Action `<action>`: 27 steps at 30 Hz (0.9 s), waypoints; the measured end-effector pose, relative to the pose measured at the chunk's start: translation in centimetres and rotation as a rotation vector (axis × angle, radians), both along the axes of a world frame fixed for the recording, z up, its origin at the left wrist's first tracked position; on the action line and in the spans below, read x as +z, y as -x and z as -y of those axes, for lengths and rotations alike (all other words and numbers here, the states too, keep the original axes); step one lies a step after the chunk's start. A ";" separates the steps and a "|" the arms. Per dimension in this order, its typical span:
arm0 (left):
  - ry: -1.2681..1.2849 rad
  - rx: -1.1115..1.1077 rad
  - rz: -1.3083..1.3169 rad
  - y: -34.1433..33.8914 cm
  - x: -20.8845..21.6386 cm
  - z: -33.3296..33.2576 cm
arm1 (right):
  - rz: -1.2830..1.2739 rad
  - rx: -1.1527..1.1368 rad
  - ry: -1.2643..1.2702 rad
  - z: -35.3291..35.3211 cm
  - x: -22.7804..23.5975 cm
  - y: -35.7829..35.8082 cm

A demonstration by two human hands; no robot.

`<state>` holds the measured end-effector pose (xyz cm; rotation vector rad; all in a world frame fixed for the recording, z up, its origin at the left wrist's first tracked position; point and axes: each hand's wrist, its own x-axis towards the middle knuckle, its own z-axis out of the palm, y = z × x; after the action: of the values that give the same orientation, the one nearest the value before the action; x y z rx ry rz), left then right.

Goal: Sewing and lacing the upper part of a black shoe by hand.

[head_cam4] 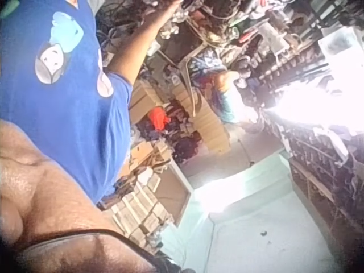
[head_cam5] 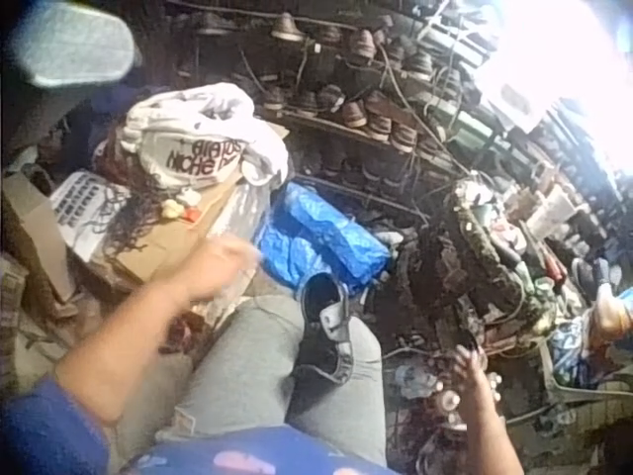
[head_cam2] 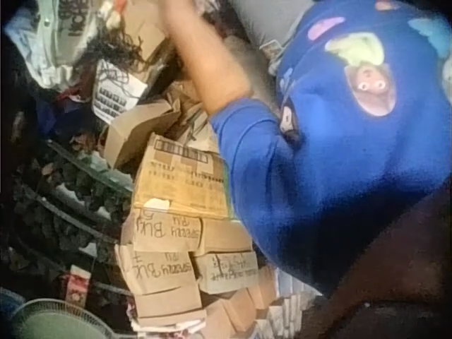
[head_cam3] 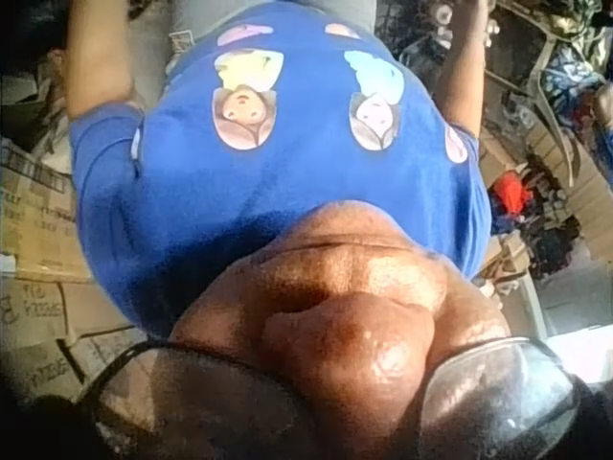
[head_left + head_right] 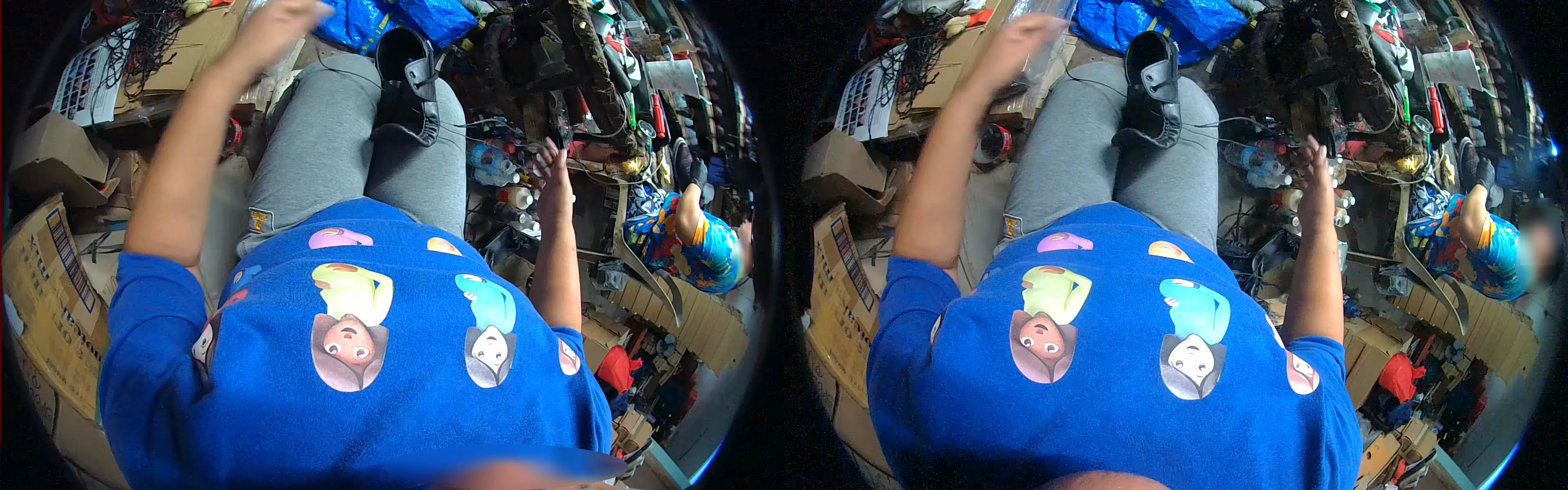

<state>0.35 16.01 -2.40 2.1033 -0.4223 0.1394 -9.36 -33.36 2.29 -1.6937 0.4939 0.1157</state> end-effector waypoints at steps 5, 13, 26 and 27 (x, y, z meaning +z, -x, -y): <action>-0.387 -0.289 -0.135 0.9 3.6 14.5 | 0.593 0.290 0.690 -2.1 2.5 -4.2; 0.050 -0.664 -0.531 1.6 3.5 15.5 | 0.506 0.775 1.176 -9.6 6.6 -3.6; 0.092 -0.659 -0.590 1.5 2.8 15.8 | 0.308 1.113 0.899 -13.5 4.4 -1.3; 0.093 -0.655 -0.590 1.5 2.6 15.8 | 0.310 1.117 0.899 -13.6 4.3 -1.3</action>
<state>-1.17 0.23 0.21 1.7083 -0.6914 -0.8028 -8.02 -19.73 6.57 -2.6332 -0.8123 0.4753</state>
